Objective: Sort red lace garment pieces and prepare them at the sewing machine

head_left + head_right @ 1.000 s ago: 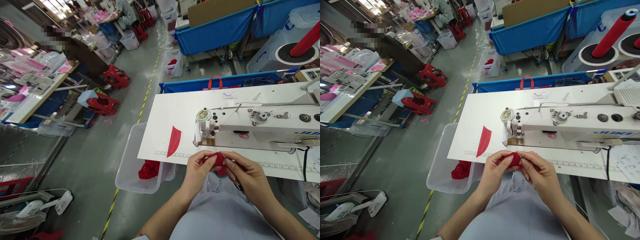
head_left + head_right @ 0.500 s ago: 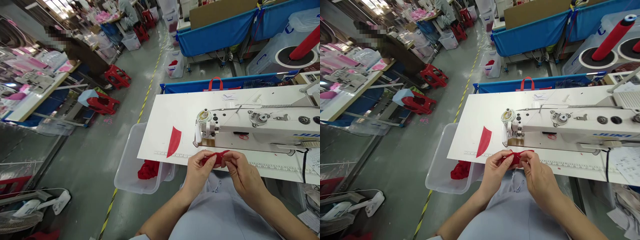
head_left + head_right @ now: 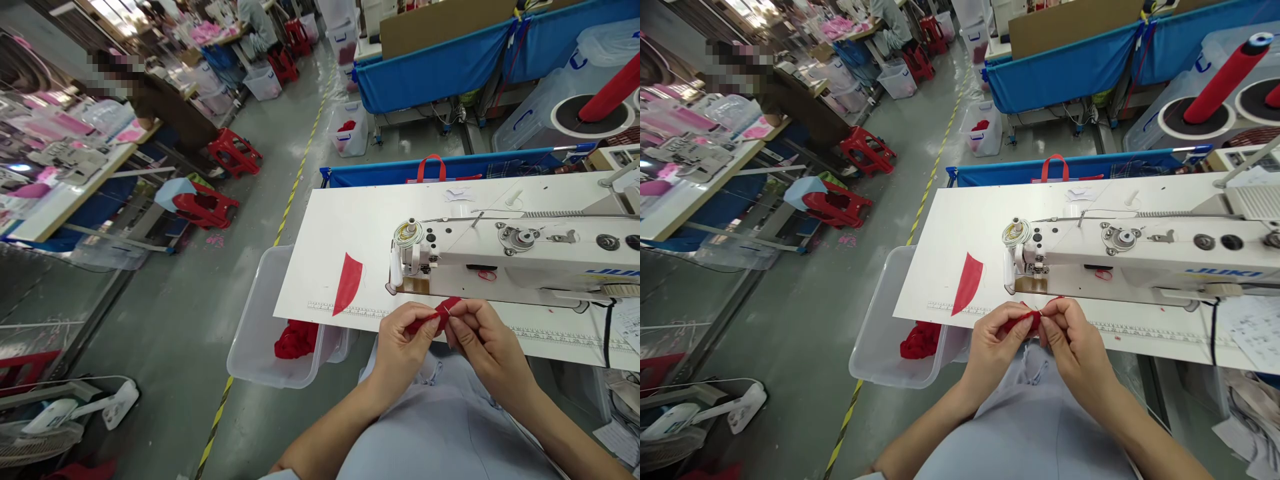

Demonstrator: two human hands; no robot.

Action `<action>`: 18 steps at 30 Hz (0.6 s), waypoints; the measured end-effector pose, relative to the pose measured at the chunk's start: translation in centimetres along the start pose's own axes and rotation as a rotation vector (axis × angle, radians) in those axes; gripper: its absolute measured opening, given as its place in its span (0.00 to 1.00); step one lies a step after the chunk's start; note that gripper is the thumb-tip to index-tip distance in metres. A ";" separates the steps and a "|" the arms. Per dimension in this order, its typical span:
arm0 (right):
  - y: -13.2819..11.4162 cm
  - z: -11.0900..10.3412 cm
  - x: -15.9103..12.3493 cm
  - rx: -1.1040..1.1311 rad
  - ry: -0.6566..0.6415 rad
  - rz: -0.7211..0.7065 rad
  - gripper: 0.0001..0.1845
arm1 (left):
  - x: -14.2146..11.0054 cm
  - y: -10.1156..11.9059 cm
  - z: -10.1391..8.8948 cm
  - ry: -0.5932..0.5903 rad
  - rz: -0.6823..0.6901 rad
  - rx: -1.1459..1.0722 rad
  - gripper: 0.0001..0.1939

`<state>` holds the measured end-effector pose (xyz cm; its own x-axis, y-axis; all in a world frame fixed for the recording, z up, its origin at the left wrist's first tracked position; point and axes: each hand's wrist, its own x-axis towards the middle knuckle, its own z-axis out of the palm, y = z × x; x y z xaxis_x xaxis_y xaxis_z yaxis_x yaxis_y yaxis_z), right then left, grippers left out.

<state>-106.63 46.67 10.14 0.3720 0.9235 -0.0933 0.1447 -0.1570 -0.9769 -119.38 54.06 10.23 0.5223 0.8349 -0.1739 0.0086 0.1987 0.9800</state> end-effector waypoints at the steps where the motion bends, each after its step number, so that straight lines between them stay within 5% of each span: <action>1: 0.1 0.1 0.0 0.053 0.002 0.018 0.14 | 0.0 0.0 0.0 -0.003 0.016 0.016 0.09; 11: -0.2 0.1 0.5 0.549 0.110 0.332 0.18 | 0.2 0.4 0.3 -0.090 0.123 0.182 0.11; 18: 1.1 -0.9 0.4 0.301 0.102 0.240 0.18 | 0.8 0.1 -0.3 -0.190 0.019 0.215 0.14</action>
<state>-105.53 46.56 9.22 0.4537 0.8312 -0.3214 -0.2270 -0.2410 -0.9436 -119.22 54.87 10.13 0.6744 0.7221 -0.1543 0.1677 0.0538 0.9844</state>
